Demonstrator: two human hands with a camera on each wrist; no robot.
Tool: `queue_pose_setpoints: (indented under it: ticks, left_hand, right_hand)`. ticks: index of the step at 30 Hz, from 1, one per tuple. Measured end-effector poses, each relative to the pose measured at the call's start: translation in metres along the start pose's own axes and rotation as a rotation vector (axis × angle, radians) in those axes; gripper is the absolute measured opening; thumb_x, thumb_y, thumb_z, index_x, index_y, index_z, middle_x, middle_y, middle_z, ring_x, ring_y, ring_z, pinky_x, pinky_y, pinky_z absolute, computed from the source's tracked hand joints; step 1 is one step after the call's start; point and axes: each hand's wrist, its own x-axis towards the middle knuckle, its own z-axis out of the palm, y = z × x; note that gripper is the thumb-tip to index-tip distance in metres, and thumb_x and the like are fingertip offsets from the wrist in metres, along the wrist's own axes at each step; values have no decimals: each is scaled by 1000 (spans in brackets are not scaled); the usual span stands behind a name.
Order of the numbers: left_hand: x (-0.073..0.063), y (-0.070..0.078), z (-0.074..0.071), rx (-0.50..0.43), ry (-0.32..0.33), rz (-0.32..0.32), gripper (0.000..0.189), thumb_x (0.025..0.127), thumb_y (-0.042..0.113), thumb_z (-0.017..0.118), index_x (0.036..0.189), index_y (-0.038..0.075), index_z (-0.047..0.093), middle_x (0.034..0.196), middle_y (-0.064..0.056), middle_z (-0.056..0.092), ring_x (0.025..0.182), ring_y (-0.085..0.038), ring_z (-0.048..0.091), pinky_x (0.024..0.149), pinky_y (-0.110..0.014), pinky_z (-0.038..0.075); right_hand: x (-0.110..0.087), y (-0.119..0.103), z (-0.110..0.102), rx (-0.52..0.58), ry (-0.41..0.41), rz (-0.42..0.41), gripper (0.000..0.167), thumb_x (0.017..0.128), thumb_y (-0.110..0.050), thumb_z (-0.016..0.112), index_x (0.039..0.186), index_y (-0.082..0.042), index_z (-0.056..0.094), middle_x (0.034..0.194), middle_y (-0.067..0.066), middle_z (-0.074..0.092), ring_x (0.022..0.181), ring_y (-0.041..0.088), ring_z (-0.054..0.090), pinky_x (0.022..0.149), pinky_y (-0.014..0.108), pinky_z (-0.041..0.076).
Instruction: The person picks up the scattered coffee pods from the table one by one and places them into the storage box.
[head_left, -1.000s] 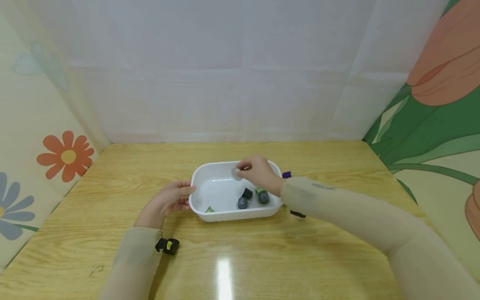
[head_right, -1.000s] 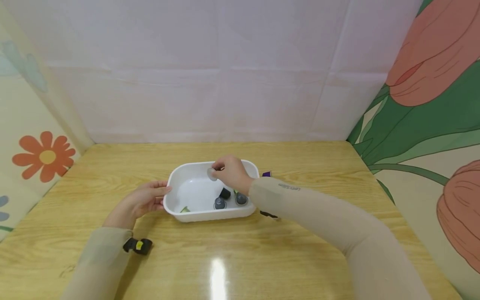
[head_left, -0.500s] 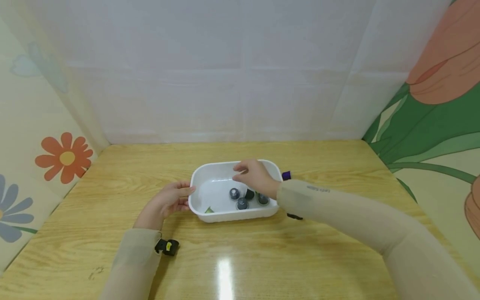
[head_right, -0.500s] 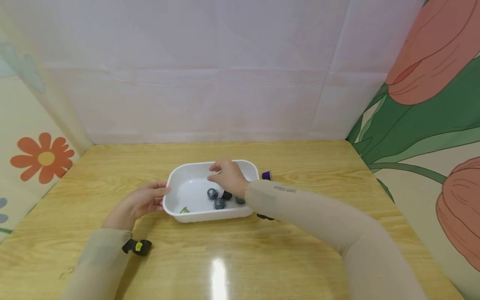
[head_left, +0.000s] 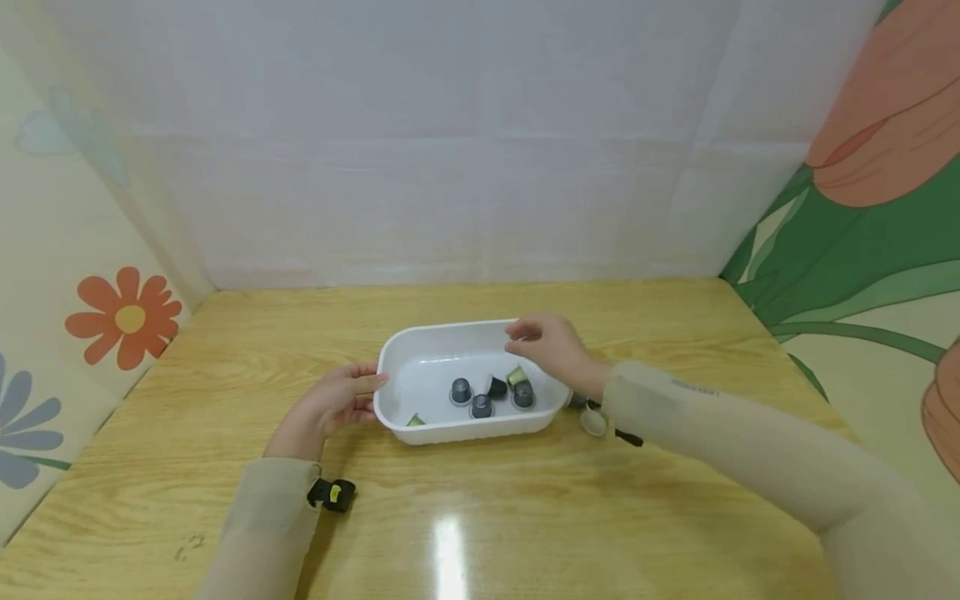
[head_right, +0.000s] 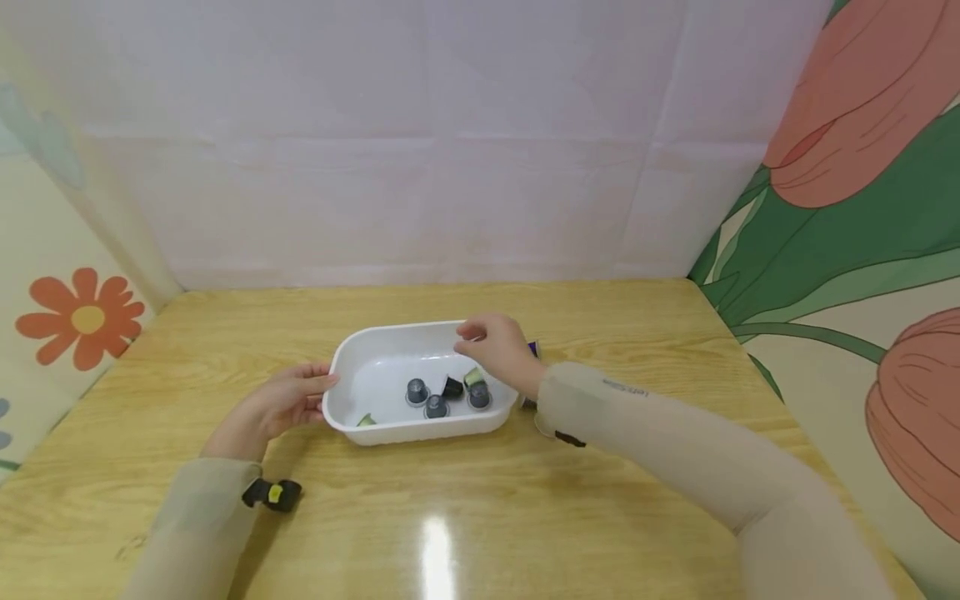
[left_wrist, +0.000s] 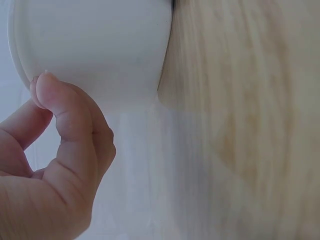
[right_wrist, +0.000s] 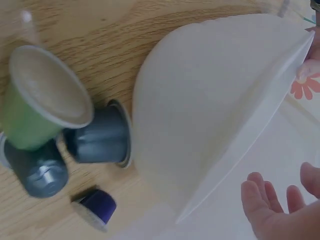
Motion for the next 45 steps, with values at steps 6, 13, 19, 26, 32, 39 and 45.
queue_pose_setpoints:
  ticks: [6, 13, 19, 26, 32, 39, 45]
  left_hand:
    - [-1, -2, -1, -6, 8, -7, 42, 102, 11, 49, 135, -9, 32, 81, -3, 57, 63, -9, 57, 57, -20, 53]
    - [-2, -3, -1, 3, 17, -5, 43, 102, 11, 49, 136, -10, 31, 82, -3, 57, 64, -9, 57, 58, -20, 53]
    - [0, -4, -2, -2, 14, -2, 45, 102, 11, 49, 137, -9, 31, 81, -3, 57, 63, -9, 57, 57, -19, 54]
    - [1, -4, -2, -3, 13, -1, 43, 102, 12, 50, 135, -9, 32, 81, -3, 57, 63, -9, 58, 57, -20, 54]
    - [2, -3, -2, 4, 17, -8, 44, 102, 13, 50, 137, -8, 31, 82, -3, 57, 64, -9, 58, 57, -19, 53]
    - [1, -1, 0, 12, 15, -6, 46, 102, 13, 51, 138, -8, 31, 82, -3, 57, 64, -10, 57, 58, -20, 54]
    - [1, -2, -2, 12, 21, -8, 48, 102, 14, 51, 139, -9, 30, 83, -4, 58, 64, -10, 58, 57, -20, 54]
  right_hand:
    - [-11, 11, -17, 18, 38, 4, 27, 90, -6, 68, 114, 7, 64, 110, 19, 67, 105, 32, 61, 93, 40, 50]
    - [-21, 23, -31, 37, 67, 55, 27, 91, -4, 67, 115, 7, 63, 111, 20, 66, 105, 32, 62, 91, 39, 52]
    - [-24, 35, -37, 40, 107, 70, 26, 92, -5, 66, 115, 6, 64, 114, 21, 65, 106, 33, 61, 92, 40, 51]
    - [-24, 45, -41, 35, 130, 61, 25, 92, -4, 65, 114, 8, 63, 115, 25, 63, 107, 36, 60, 92, 42, 51]
    - [-24, 54, -44, 35, 127, 63, 31, 92, -2, 64, 120, 9, 59, 120, 27, 60, 112, 39, 57, 94, 44, 50]
    - [-19, 71, -49, -2, 118, 15, 37, 91, -2, 65, 124, 11, 56, 125, 29, 57, 118, 43, 53, 98, 47, 47]
    - [-16, 80, -50, -18, 111, 2, 40, 91, -2, 66, 127, 12, 54, 129, 29, 54, 121, 44, 50, 100, 48, 45]
